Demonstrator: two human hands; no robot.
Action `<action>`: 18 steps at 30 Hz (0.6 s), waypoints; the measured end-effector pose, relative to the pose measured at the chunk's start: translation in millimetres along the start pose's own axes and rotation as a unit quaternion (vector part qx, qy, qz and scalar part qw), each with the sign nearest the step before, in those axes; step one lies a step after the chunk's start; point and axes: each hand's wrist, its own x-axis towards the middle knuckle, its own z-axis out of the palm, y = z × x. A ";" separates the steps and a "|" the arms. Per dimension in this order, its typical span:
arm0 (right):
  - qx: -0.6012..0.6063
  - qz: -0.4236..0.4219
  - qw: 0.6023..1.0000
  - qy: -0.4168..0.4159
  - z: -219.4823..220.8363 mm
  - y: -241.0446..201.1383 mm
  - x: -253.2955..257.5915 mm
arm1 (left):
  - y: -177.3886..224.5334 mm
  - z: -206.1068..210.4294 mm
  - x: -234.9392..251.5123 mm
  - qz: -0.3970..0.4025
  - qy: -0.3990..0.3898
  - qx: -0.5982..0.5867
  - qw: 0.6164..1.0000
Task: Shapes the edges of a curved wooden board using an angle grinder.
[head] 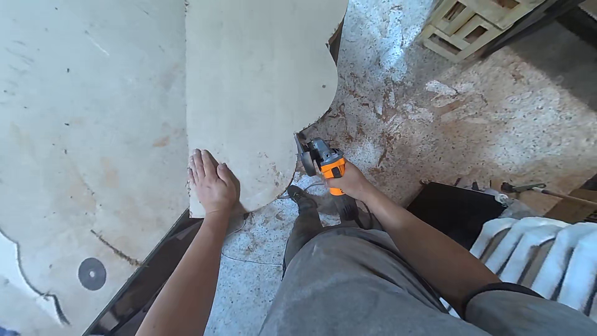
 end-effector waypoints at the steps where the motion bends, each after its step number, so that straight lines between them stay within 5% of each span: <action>1: 0.000 0.004 1.000 0.001 0.6 1.7 1.2 | -0.6 -0.1 0.1 0.000 -0.001 0.001 1.000; 18: 0.006 0.013 1.000 -0.017 -6.6 3.2 3.3 | -1.8 0.1 -1.9 0.000 -0.011 -0.001 1.000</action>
